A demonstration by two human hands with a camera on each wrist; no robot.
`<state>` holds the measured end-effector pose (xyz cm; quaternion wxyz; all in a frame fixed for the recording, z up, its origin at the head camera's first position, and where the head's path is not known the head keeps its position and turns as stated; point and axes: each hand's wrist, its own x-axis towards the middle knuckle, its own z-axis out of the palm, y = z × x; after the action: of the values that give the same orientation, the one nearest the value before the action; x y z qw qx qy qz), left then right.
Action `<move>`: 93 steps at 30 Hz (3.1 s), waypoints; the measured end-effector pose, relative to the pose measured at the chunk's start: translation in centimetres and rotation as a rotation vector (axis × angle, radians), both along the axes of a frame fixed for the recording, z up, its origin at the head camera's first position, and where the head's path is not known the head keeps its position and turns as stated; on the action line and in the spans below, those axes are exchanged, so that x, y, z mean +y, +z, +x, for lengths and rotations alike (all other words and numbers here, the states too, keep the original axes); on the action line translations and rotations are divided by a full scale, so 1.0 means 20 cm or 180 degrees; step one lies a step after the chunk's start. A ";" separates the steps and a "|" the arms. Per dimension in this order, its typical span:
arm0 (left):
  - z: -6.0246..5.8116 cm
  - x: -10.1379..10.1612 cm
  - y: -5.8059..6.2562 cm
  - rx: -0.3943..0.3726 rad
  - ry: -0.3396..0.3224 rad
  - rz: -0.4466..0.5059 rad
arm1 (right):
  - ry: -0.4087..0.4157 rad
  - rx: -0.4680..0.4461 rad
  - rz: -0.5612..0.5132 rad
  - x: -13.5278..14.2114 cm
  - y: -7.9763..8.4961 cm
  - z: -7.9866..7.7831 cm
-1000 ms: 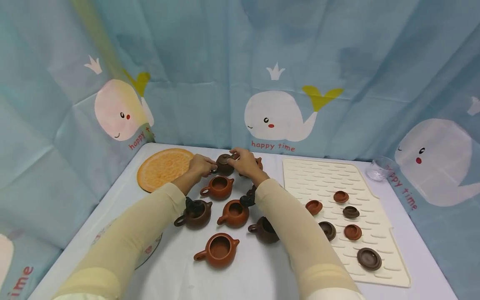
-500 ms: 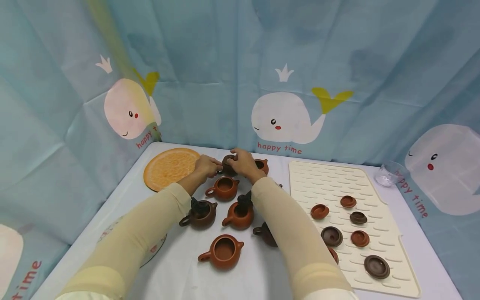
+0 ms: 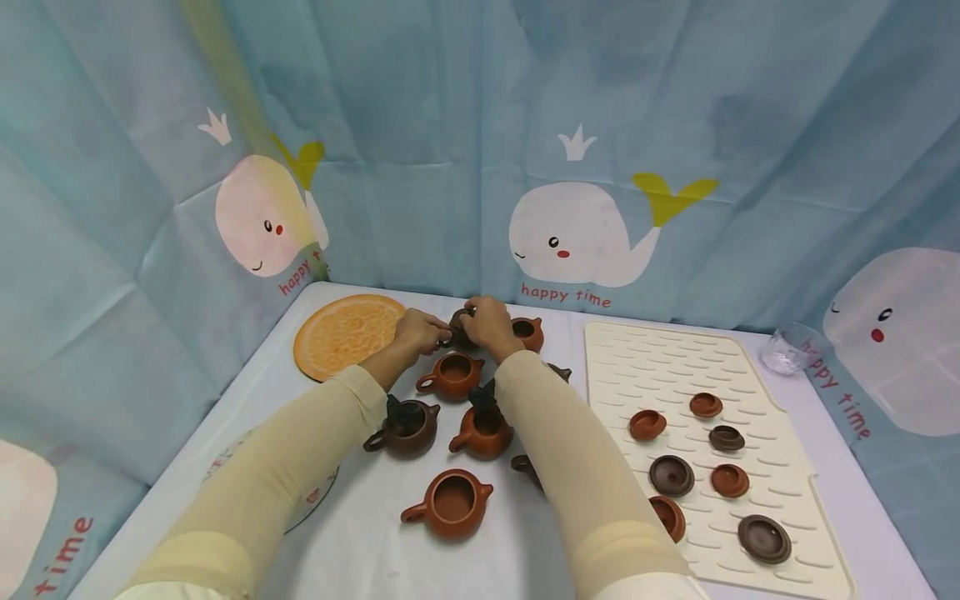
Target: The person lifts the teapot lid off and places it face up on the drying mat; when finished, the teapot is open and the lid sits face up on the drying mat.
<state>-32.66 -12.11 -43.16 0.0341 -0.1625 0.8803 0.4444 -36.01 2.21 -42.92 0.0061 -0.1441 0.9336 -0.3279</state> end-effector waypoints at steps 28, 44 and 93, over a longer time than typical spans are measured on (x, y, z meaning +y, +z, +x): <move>-0.01 0.00 -0.01 0.0015 -0.0061 -0.0033 | 0.0195 0.0297 0.0455 0.02 0.05 -0.02; -0.01 0.00 -0.02 0.0030 -0.0016 -0.0024 | 0.0333 0.0334 0.0371 0.05 0.02 -0.03; -0.01 0.03 -0.01 -0.0040 0.0085 -0.0022 | 0.0259 -0.1374 -0.2573 0.31 0.15 0.13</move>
<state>-32.90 -11.53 -43.33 0.0331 -0.1771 0.8794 0.4407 -33.35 8.34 -39.83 0.1567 -0.0999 0.7017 -0.6878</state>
